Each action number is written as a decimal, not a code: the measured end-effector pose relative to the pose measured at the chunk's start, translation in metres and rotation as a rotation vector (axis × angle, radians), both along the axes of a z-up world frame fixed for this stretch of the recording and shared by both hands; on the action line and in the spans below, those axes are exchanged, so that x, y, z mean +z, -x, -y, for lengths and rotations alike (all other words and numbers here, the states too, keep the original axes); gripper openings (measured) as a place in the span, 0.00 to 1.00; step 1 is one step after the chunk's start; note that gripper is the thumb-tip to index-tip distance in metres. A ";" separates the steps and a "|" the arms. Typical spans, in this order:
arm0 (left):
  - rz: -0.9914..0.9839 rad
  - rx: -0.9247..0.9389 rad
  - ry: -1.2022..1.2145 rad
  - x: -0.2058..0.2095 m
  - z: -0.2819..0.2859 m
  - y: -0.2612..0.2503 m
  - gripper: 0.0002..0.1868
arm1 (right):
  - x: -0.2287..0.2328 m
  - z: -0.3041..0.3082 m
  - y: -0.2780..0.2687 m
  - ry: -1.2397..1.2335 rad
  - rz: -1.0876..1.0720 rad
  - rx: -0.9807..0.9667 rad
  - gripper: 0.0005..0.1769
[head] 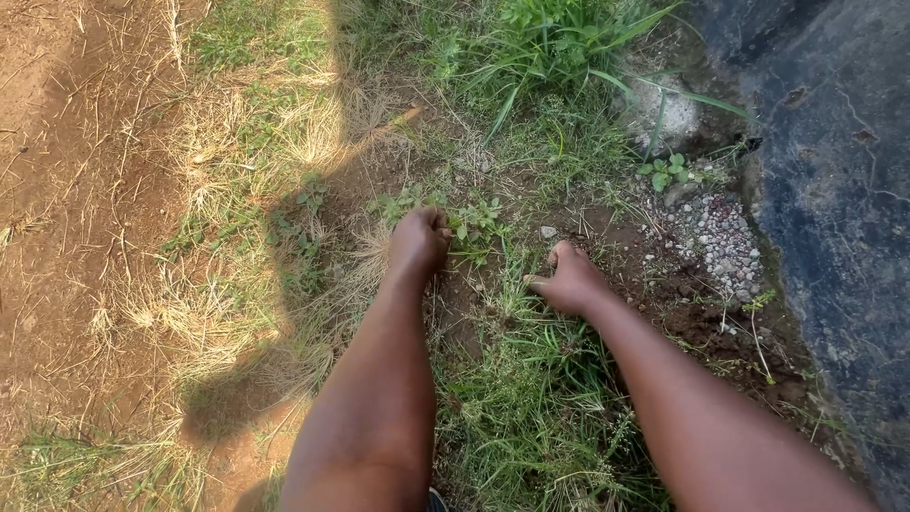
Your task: The recorder is pulling out weeds and grass from the soil by hand.
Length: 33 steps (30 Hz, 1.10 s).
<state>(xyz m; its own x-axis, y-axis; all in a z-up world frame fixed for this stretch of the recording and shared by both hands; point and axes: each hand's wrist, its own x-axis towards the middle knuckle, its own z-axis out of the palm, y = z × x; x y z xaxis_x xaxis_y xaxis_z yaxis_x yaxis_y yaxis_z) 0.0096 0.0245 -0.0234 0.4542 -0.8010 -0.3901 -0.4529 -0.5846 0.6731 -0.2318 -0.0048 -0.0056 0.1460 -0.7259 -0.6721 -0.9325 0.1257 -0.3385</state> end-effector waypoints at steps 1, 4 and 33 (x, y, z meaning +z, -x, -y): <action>0.003 0.001 0.002 0.002 0.000 0.001 0.06 | -0.005 0.001 0.002 0.002 0.003 0.001 0.41; -0.006 -0.072 0.031 0.005 -0.001 0.008 0.09 | -0.016 0.004 0.007 0.052 0.057 0.008 0.39; 0.268 0.050 -0.097 0.037 0.006 0.015 0.06 | -0.013 0.000 0.006 0.040 0.031 0.005 0.36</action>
